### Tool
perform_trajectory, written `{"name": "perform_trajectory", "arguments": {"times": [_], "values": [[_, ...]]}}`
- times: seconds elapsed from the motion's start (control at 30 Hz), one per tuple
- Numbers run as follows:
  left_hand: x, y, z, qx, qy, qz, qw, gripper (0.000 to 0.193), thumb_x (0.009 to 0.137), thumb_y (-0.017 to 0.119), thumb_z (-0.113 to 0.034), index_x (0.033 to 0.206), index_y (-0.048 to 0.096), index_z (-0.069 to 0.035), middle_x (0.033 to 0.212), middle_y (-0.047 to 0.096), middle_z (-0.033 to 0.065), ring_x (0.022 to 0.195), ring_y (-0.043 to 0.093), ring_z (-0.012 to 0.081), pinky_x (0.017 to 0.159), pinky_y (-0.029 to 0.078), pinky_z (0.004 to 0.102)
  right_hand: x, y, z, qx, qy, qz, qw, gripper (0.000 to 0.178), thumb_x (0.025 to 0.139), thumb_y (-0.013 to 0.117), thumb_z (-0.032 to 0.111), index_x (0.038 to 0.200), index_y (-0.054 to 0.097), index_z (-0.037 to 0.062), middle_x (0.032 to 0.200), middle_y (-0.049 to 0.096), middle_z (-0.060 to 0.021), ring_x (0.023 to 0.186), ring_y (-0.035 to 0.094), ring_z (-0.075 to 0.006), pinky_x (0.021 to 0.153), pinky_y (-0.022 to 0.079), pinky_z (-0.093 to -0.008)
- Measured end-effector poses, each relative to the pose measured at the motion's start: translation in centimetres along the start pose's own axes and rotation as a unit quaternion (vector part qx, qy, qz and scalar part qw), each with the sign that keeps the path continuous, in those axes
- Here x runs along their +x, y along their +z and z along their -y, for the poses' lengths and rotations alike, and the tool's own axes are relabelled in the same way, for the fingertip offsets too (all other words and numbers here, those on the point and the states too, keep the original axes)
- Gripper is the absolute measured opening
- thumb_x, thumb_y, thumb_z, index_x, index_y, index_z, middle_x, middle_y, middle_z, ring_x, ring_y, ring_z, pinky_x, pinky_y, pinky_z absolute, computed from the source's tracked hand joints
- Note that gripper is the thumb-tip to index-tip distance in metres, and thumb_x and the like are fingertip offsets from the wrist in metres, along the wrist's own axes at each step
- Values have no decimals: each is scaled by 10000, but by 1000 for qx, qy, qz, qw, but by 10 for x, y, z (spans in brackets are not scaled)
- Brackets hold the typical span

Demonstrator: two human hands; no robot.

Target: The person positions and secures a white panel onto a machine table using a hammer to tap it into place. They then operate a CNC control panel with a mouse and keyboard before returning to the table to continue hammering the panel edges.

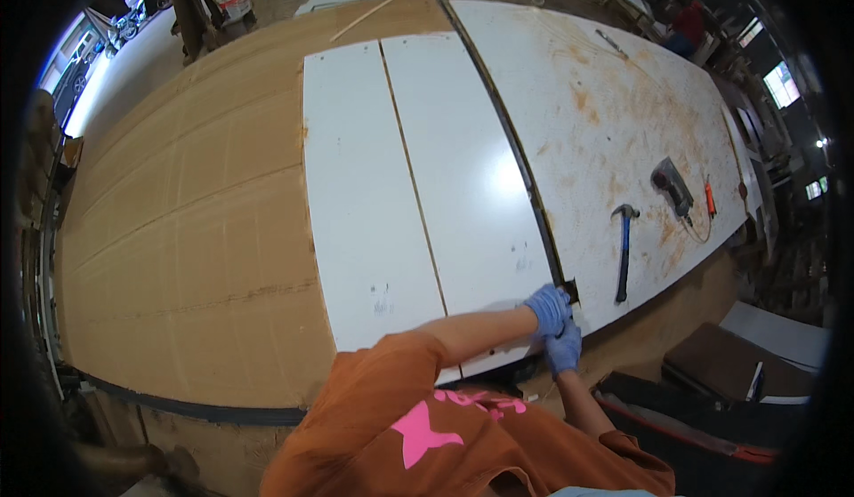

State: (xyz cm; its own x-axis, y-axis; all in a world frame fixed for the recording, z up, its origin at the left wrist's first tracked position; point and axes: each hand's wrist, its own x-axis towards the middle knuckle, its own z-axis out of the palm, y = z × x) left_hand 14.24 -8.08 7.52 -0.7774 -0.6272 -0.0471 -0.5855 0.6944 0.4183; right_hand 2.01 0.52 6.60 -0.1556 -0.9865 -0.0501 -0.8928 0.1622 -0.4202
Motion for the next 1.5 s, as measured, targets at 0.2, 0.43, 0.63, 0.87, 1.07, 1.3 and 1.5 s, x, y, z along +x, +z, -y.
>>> {"name": "perform_trajectory", "arguments": {"times": [0.2,0.43,0.63,0.87,1.07,1.3,1.5], "values": [[-101,23,21,-96,-29,-283,954,438,811,595,-338,1180,612,-103,1197,582,181,1124,533,343,995,384,464,5,-6,15,-14,-25,29,999,585,732,691,279,1241,549,27,1189,569,-210,1120,513,-385,970,409,-464],[-356,26,-51,15,-463,-280,841,587,779,676,-338,1296,511,-114,1347,472,179,1241,442,370,1066,326,468,-16,24,149,115,-475,110,866,451,794,665,243,1212,578,97,1257,553,-112,1198,491,-323,1031,364,-431],[-370,69,-139,-89,-634,-430,636,597,766,706,-249,1299,491,-89,1226,528,181,1067,567,360,883,490,421,-107,92,265,77,-802,267,530,281,794,626,296,1024,653,138,1143,611,-69,1128,542,-259,1007,361,-420],[-319,114,-137,-289,-623,-663,300,446,820,685,-71,1222,495,-43,1047,587,99,884,584,157,784,509,295,-136,106,293,-65,-866,317,381,237,794,604,339,888,684,136,951,642,-63,984,593,-248,937,395,-412],[-310,112,-130,-256,-617,-703,243,443,837,664,-39,1239,479,-54,999,580,67,886,562,132,783,504,266,-45,143,370,-80,-838,197,502,278,853,542,363,830,696,133,933,665,-111,920,603,-291,856,424,-469],[-316,110,-131,-280,-619,-686,261,477,820,677,-74,1262,501,-35,1069,584,81,953,567,152,801,506,278,-129,117,317,-81,-871,341,343,214,765,636,328,747,662,116,817,637,-111,838,609,-287,816,444,-399],[-310,116,-126,-210,-648,-671,294,478,805,596,-30,1274,507,-17,1109,583,97,1008,563,166,859,483,288,-137,124,292,-12,-854,368,367,283,733,666,360,865,689,110,930,633,-127,936,594,-295,834,442,-402]]}}
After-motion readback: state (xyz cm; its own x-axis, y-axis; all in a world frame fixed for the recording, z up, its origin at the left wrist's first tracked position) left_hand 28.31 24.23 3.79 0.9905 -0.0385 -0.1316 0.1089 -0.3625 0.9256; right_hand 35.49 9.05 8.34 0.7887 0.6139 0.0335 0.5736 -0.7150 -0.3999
